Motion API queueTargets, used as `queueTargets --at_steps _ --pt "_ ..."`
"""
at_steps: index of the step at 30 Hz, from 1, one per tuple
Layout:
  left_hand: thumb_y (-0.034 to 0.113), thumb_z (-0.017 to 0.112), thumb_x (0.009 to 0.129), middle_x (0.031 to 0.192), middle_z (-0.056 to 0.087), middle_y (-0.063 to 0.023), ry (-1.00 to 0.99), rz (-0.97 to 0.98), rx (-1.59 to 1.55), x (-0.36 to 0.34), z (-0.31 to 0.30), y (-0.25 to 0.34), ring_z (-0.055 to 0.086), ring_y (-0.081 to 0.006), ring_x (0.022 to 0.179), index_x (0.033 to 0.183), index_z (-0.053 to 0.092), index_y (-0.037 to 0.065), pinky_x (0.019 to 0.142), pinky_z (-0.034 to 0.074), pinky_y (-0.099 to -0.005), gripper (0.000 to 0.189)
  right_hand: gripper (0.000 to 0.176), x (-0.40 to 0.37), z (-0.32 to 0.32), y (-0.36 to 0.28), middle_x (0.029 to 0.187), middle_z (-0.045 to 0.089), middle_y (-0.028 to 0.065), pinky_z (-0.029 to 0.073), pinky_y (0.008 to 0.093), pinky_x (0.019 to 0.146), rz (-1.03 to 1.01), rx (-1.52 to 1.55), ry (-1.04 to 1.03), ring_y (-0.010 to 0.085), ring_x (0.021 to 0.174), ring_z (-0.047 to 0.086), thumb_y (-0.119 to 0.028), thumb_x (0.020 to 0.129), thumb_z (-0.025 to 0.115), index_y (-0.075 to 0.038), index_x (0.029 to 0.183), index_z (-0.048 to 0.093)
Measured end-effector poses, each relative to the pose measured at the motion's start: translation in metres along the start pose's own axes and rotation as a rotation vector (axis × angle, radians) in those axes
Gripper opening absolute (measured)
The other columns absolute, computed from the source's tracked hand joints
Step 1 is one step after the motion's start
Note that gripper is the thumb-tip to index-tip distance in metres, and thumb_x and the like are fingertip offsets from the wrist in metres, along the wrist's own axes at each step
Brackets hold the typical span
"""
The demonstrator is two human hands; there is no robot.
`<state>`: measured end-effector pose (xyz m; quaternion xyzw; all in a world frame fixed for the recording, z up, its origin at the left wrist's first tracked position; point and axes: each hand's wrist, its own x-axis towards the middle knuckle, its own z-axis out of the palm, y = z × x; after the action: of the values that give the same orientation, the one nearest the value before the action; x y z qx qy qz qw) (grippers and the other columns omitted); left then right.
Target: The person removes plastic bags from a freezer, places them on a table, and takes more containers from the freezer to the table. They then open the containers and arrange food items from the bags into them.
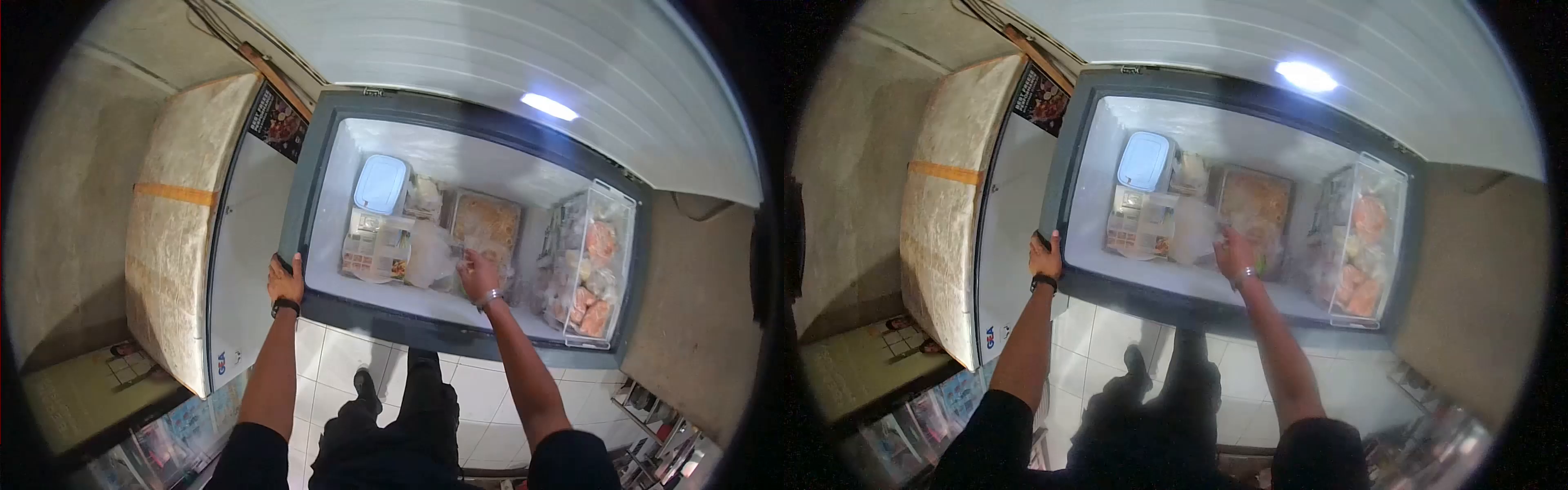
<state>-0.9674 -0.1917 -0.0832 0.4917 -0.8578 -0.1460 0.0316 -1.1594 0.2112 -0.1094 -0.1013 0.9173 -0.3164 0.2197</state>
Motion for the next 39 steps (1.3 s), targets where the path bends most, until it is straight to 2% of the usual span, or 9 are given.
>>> queueTargets --at_steps 5,13,17,27,29,32,35,37,39 --pt "0.056 0.056 0.090 0.124 0.056 -0.0270 0.074 0.088 0.015 -0.002 0.008 0.000 0.055 -0.0437 0.114 0.133 0.045 -0.001 0.096 0.044 -0.0507 0.072 0.042 0.135 0.135 0.046 0.110 0.070 0.0167 0.052 0.0414 0.088 -0.067 0.100 -0.027 0.0329 0.103 0.067 -0.026 0.084 0.069 -0.006 0.121 0.064" --pt "0.048 0.062 0.089 0.123 0.055 -0.0268 0.069 0.153 -0.081 -0.002 0.008 -0.010 0.053 -0.0448 0.114 0.135 0.041 -0.004 0.096 0.043 -0.0496 0.072 0.046 0.271 0.240 0.023 0.112 0.070 0.0162 0.052 0.0370 0.089 0.255 0.033 -0.041 0.0282 0.103 0.067 -0.027 0.078 0.072 -0.005 0.119 0.066" --pt "0.052 0.061 0.088 0.121 0.055 -0.0263 0.082 0.183 -0.107 -0.002 0.012 -0.018 0.053 -0.0452 0.113 0.135 0.041 -0.004 0.096 0.043 -0.0500 0.076 0.047 0.339 0.379 0.115 0.114 0.069 0.0193 0.054 0.0363 0.085 0.212 0.506 -0.200 0.0283 0.097 0.068 -0.018 0.079 0.067 0.002 0.121 0.063" --pt "0.060 0.056 0.089 0.125 0.054 -0.0280 0.002 0.135 -0.143 0.000 0.003 -0.011 0.055 -0.0442 0.114 0.138 0.040 -0.006 0.097 0.044 -0.0478 0.083 0.049 0.317 0.341 0.056 0.087 0.067 0.0104 0.054 0.0364 0.066 0.069 0.648 0.115 0.0233 0.074 0.066 -0.031 0.076 0.079 0.004 0.106 0.063" --pt "0.061 0.056 0.089 0.125 0.055 -0.0277 0.011 0.137 -0.134 -0.001 0.003 -0.010 0.055 -0.0441 0.114 0.138 0.040 -0.005 0.096 0.045 -0.0479 0.084 0.049 0.283 0.299 -0.025 0.078 0.061 0.0061 0.051 0.0339 0.062 0.364 0.276 0.108 0.0192 0.069 0.060 -0.037 0.072 0.084 0.002 0.093 0.062" --pt "0.061 0.056 0.089 0.124 0.055 -0.0272 0.016 0.135 -0.130 0.000 0.001 -0.009 0.055 -0.0440 0.113 0.137 0.041 -0.004 0.095 0.045 -0.0481 0.083 0.054 0.272 0.265 -0.063 0.110 0.065 0.0176 0.049 0.0415 0.085 0.281 0.321 -0.006 0.0318 0.098 0.063 -0.040 0.076 0.080 0.000 0.107 0.062" --pt "0.062 0.057 0.087 0.118 0.056 -0.0244 0.034 0.144 -0.150 0.002 0.002 -0.007 0.056 -0.0430 0.108 0.137 0.042 -0.002 0.091 0.045 -0.0494 0.082 0.050 0.274 0.271 -0.046 0.083 0.060 0.0057 0.047 0.0334 0.064 0.146 0.363 0.221 0.0171 0.072 0.055 -0.034 0.073 0.084 0.000 0.097 0.057" --pt "0.063 0.058 0.085 0.112 0.057 -0.0218 0.067 0.159 -0.166 0.003 0.002 -0.007 0.056 -0.0421 0.104 0.136 0.043 0.000 0.087 0.045 -0.0505 0.082 0.049 0.246 0.231 -0.051 0.108 0.064 0.0145 0.047 0.0371 0.085 0.353 0.857 0.029 0.0287 0.097 0.060 -0.032 0.079 0.078 0.000 0.110 0.059" --pt "0.062 0.057 0.086 0.113 0.058 -0.0210 0.044 0.142 -0.169 0.002 0.001 -0.007 0.056 -0.0409 0.105 0.137 0.043 0.001 0.088 0.044 -0.0501 0.081 0.041 0.192 0.169 -0.074 0.107 0.063 0.0129 0.047 0.0358 0.083 0.471 1.026 0.046 0.0246 0.096 0.059 -0.024 0.083 0.074 -0.001 0.112 0.058"
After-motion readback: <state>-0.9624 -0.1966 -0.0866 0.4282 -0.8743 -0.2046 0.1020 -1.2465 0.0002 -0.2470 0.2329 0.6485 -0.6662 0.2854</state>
